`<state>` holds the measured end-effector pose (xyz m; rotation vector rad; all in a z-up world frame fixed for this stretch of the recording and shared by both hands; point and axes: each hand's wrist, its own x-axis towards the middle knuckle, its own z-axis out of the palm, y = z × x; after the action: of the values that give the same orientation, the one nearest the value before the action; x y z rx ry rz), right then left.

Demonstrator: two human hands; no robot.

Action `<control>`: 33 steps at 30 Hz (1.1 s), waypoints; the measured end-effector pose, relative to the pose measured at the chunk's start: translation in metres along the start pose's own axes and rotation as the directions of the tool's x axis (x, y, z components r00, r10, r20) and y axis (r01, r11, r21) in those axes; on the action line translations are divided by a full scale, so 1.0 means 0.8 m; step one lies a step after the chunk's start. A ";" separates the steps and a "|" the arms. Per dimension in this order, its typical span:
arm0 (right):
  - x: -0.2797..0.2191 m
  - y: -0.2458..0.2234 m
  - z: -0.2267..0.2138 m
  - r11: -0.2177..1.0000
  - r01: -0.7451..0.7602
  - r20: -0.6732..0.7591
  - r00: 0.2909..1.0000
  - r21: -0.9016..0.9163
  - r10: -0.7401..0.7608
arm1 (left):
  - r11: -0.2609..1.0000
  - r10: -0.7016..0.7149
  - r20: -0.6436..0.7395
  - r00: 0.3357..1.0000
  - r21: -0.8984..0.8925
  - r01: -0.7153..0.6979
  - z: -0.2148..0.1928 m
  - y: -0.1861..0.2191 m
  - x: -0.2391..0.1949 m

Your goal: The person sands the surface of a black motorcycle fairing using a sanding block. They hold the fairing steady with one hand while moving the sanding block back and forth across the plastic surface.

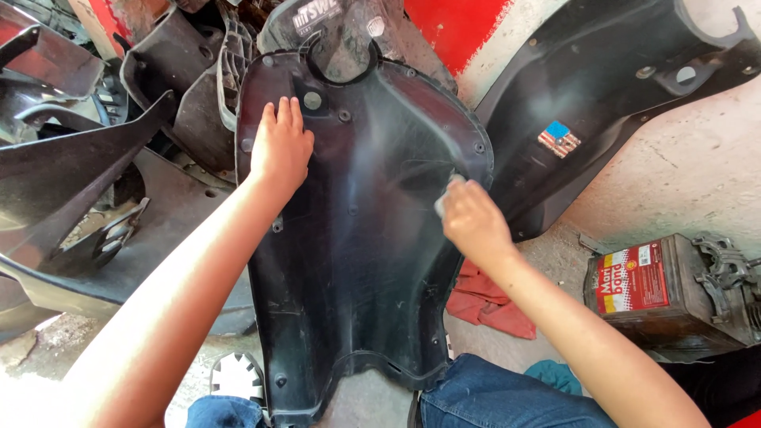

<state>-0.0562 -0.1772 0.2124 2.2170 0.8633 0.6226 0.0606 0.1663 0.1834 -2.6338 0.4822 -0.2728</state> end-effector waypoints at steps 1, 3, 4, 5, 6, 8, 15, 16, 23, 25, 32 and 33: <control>-0.006 -0.003 0.007 1.000 -0.003 0.000 1.000 -0.001 0.003 | 1.000 0.001 -0.002 1.000 0.001 -0.001 -0.002 0.001 0.000; -0.012 -0.010 0.022 0.993 0.048 0.006 0.999 -0.107 -0.047 | 1.000 -0.003 -0.001 1.000 0.013 0.003 -0.006 -0.003 0.002; -0.006 0.000 0.009 0.993 0.049 0.006 0.999 -0.106 -0.049 | 1.000 -0.003 0.001 1.000 0.012 0.003 -0.008 -0.003 0.001; 0.001 0.008 -0.003 0.999 0.010 -0.025 1.000 -0.032 -0.011 | 1.000 0.007 0.048 0.999 -0.008 -0.006 -0.010 -0.003 0.000; 0.004 0.016 -0.015 0.999 -0.025 -0.046 0.999 0.046 0.027 | 0.999 0.022 0.098 0.995 -0.034 -0.018 -0.010 0.000 -0.003; 0.006 0.019 -0.029 0.990 -0.060 -0.054 0.996 0.126 0.068 | 1.000 0.001 0.039 0.999 0.004 -0.002 0.006 0.006 0.001; -0.010 0.005 -0.008 0.997 0.040 -0.053 0.998 0.070 -0.036 | 0.999 -0.005 0.050 0.999 0.040 0.003 -0.008 0.001 0.001; -0.006 0.009 -0.019 0.996 0.044 -0.046 0.998 0.074 -0.041 | 0.999 -0.001 0.056 0.998 0.033 -0.001 -0.008 0.003 -0.001; -0.026 -0.001 0.001 0.992 0.001 -0.142 0.990 0.130 0.018 | 0.996 -0.006 0.044 0.999 0.086 0.002 -0.019 -0.001 -0.003; -0.021 0.010 -0.010 0.995 0.032 -0.144 0.989 0.099 -0.018 | 0.997 0.008 0.084 0.996 0.073 -0.015 -0.023 -0.003 -0.005; -0.023 0.023 -0.045 0.887 -0.085 -0.134 0.978 0.453 0.163 | 0.997 -0.001 0.070 0.998 0.082 -0.005 -0.023 0.001 -0.006; -0.026 0.019 -0.041 0.884 -0.058 -0.135 0.981 0.464 0.136 | 0.996 0.014 0.104 0.994 0.083 -0.023 -0.027 0.001 -0.007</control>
<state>-0.0849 -0.1875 0.2417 2.6779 1.0770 0.7144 0.0495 0.1593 0.2018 -2.5451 0.4501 -0.1468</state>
